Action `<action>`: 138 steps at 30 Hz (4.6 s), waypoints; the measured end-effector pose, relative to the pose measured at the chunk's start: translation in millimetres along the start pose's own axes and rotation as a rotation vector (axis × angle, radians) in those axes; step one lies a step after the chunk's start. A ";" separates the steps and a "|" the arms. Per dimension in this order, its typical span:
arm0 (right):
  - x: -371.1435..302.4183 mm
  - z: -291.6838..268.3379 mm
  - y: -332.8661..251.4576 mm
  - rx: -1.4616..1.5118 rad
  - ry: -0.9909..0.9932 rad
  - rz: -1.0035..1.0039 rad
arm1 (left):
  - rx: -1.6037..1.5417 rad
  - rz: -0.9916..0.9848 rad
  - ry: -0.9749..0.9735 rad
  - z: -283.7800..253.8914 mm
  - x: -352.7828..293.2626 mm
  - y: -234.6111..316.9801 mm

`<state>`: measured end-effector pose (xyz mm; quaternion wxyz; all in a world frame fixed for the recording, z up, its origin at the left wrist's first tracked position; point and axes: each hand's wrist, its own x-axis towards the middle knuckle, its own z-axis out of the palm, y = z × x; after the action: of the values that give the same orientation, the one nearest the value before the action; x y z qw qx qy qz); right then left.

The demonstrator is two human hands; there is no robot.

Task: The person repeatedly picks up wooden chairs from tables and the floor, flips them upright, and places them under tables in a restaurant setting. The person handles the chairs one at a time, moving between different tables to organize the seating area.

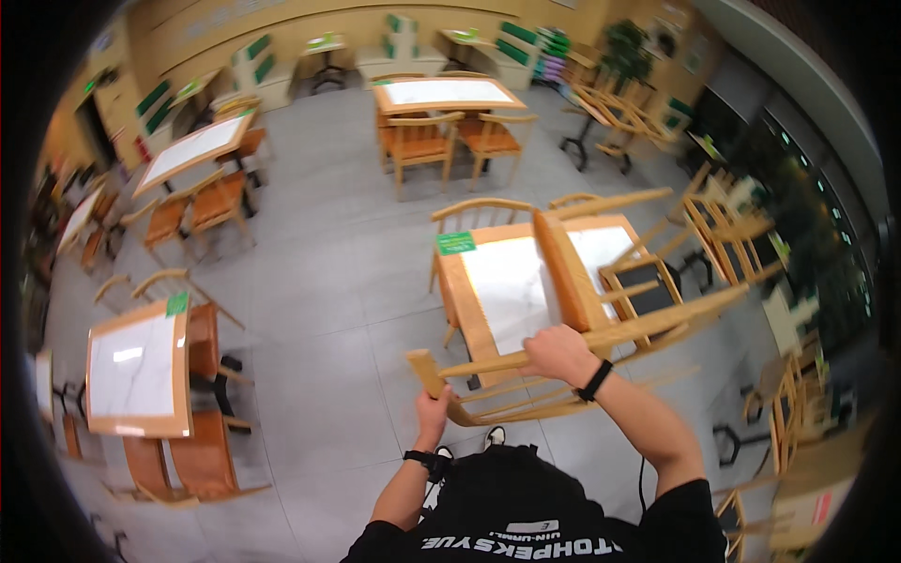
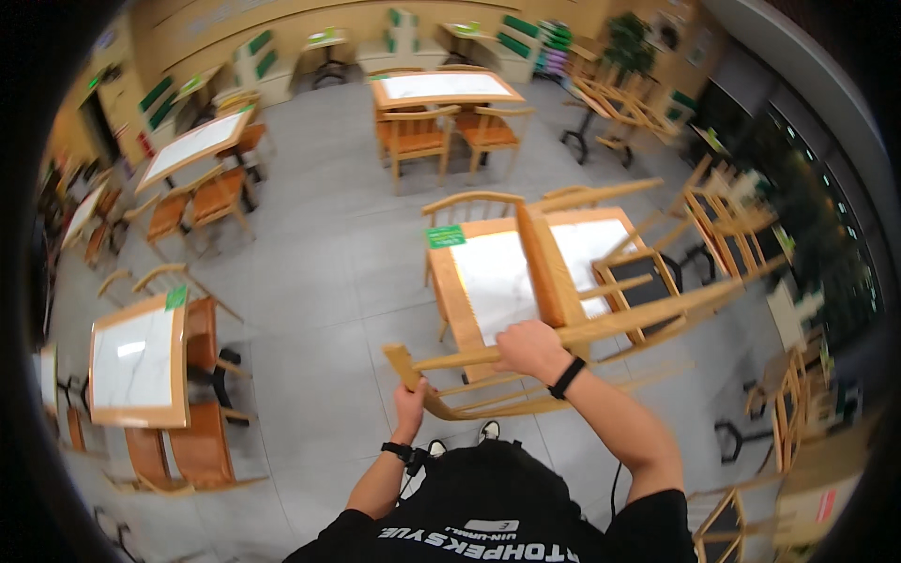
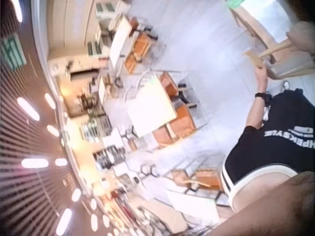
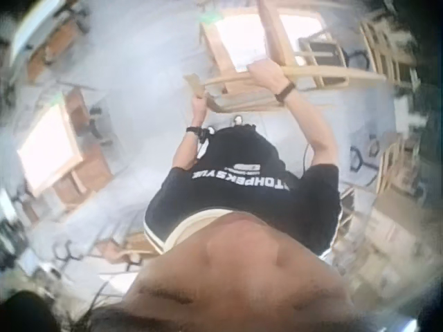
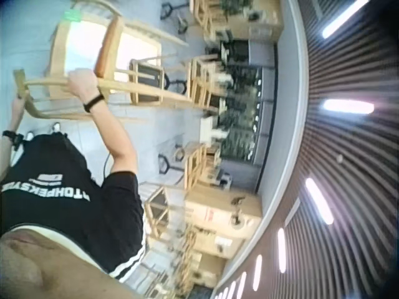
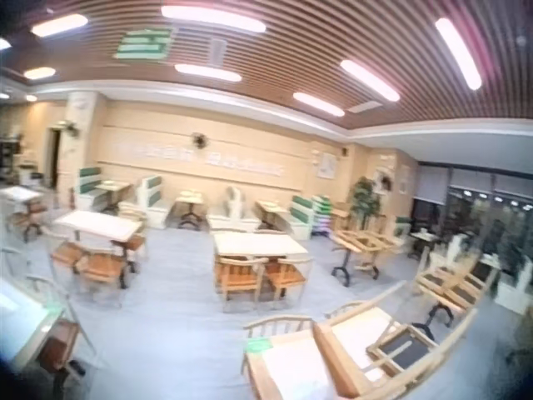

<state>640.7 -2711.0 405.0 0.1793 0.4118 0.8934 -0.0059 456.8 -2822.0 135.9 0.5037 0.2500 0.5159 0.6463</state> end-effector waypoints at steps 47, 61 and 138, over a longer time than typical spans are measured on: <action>-119.6 213.6 -271.6 0.617 0.096 -1.086 | 0.262 -0.145 0.844 -25.1 -547.8 74.3; -155.3 393.3 -31.3 0.634 0.028 0.243 | 1.129 -0.141 -0.211 65.6 -305.7 -46.1; -81.4 532.7 271.1 2.008 0.151 1.006 | 1.516 0.127 -0.733 344.4 -44.6 -288.6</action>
<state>1057.4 -2675.9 -29.8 -0.3060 0.6824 0.2246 -0.6247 876.9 -2731.0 -2.4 0.2977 0.7429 0.5988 0.0302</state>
